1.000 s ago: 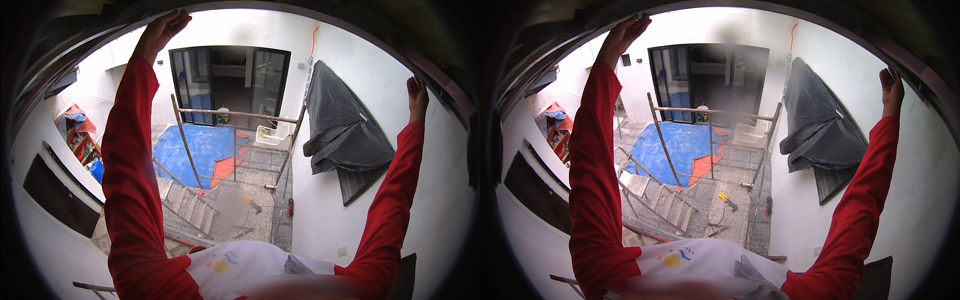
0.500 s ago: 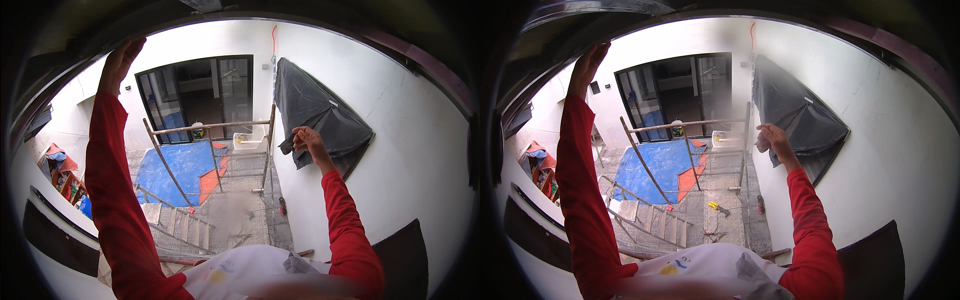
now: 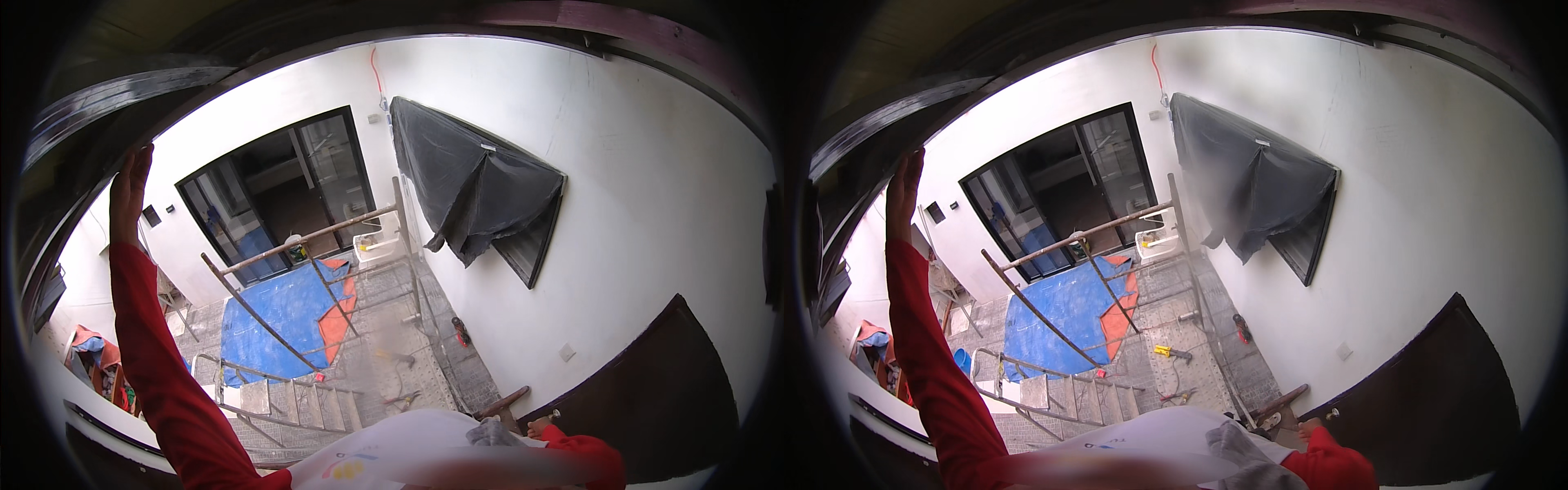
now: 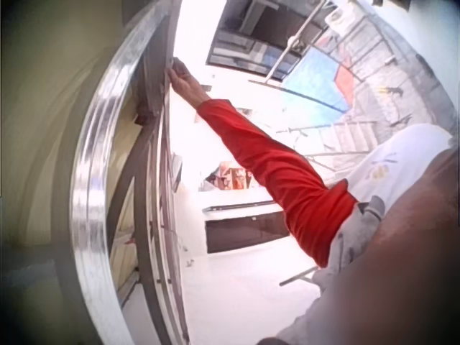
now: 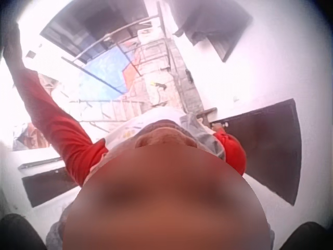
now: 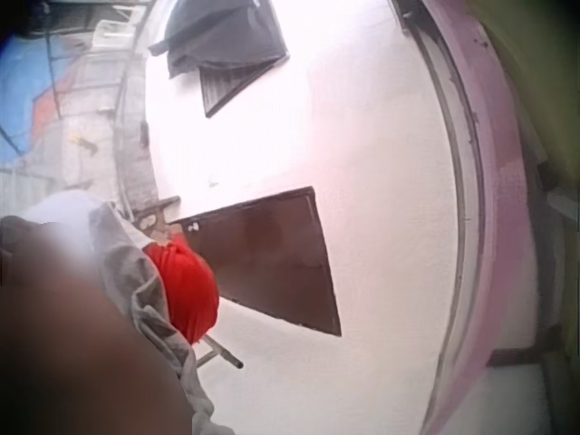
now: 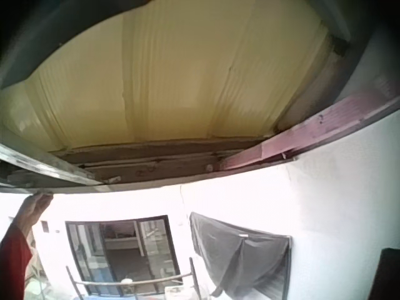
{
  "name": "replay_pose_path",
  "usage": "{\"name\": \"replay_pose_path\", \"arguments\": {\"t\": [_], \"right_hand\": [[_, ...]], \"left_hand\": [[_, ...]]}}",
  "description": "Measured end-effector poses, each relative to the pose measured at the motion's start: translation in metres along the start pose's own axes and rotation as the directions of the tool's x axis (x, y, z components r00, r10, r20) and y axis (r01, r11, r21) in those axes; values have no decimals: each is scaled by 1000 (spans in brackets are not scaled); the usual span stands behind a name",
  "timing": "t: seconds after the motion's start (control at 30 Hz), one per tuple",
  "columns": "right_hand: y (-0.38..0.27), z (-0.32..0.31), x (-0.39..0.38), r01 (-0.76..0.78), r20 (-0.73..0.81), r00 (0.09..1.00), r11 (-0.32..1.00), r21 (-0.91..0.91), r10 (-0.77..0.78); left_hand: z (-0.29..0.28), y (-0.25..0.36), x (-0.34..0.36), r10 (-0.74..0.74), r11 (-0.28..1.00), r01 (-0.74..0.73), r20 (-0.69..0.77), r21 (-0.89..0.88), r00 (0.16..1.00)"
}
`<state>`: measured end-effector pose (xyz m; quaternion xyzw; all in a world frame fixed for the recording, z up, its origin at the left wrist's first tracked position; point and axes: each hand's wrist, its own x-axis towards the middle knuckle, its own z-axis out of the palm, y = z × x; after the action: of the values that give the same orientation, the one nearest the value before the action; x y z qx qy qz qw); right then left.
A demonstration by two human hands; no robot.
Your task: The person positions and aligns a long metal frame along the top of a doorway, repeatedly adjusting its placement with both hands. They hold the frame in place while checking alignment and making small shifts to fit it into the opening.
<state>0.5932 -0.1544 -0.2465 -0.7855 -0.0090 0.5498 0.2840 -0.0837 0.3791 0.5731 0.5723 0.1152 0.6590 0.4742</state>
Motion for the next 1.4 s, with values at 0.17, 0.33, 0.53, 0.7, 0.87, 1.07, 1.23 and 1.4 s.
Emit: {"name": "replay_pose_path", "arguments": {"t": [0.17, 0.33, 0.53, 0.7, 0.87, 1.07, 1.23, 1.4], "right_hand": [[21, -11, -5, 46, -106, 994, 968, 245, -20], [-14, 42, 4, 220, 93, 963, 935, 279, -255], [-185, 105, -138, 710, 157, 636, 653, 264, -755], [-312, 74, -374, 802, 228, -180, -8, 597, -957], [-331, 37, -525, 388, 115, -846, -454, 802, -521], [-338, 35, -558, 310, 98, -910, -505, 805, -404], [-338, 39, -555, 296, 72, -910, -517, 803, -409], [-340, 41, -551, 289, 72, -917, -531, 797, -392]], "left_hand": [[-2, -2, 0, 28, 988, -38, 74, 147, 997], [-13, -3, 6, 65, 930, -102, 115, 353, 991], [-37, -4, 21, 80, 852, -158, 173, 500, 982], [-47, -6, 30, 17, 980, -44, 140, 193, 990], [-45, -7, 28, 20, 965, -43, 92, 257, 996], [-41, -8, 22, 95, 752, -212, 216, 624, 972], [-50, -8, 30, 56, 885, -126, 168, 449, 984], [-56, -9, 35, -36, 997, 28, 113, 76, 993]]}}
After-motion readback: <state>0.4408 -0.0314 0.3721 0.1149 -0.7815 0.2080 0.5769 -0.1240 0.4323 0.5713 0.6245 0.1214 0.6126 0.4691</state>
